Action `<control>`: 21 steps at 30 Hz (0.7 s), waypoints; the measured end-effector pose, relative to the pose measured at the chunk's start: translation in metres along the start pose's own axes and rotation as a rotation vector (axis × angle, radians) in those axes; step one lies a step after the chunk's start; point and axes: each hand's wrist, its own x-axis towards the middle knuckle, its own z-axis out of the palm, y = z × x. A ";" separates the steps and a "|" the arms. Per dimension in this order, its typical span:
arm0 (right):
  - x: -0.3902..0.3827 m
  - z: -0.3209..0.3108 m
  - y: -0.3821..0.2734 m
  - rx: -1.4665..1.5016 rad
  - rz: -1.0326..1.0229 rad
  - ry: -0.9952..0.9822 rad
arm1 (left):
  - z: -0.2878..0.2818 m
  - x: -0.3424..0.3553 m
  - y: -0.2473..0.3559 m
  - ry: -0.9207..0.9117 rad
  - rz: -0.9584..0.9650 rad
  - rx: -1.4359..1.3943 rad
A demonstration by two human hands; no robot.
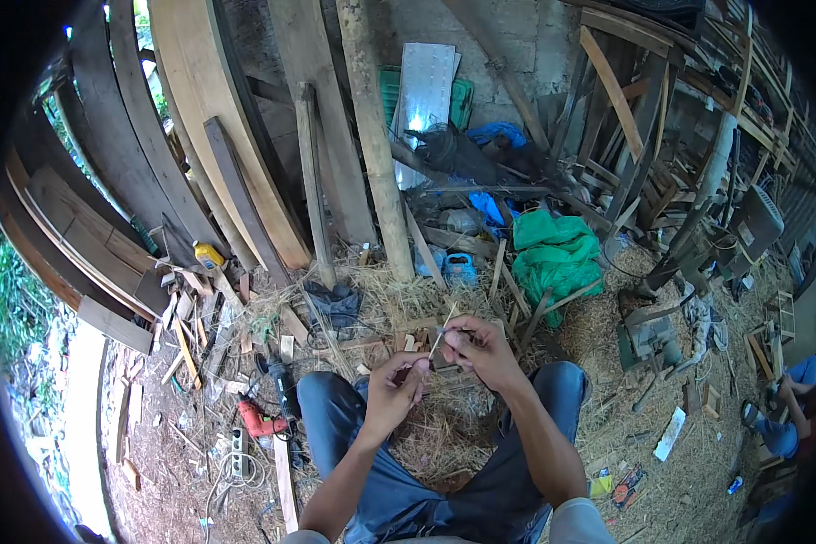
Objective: The person shapes and thins bamboo strips by shaving and scraping them with a knife.
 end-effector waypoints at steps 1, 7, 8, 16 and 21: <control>0.000 0.000 0.000 0.003 0.001 0.002 | 0.000 -0.003 -0.001 -0.004 -0.014 -0.044; -0.001 0.012 0.006 -0.162 0.029 -0.012 | -0.004 -0.004 -0.006 0.027 -0.044 -0.009; -0.001 0.009 0.004 -0.101 0.113 -0.024 | -0.005 -0.004 -0.005 0.034 -0.052 -0.013; 0.002 0.003 0.003 -0.174 0.143 0.015 | -0.006 -0.008 0.004 -0.040 -0.178 -0.120; 0.005 0.004 0.001 -0.228 0.115 0.074 | -0.007 -0.007 0.003 -0.038 -0.202 -0.160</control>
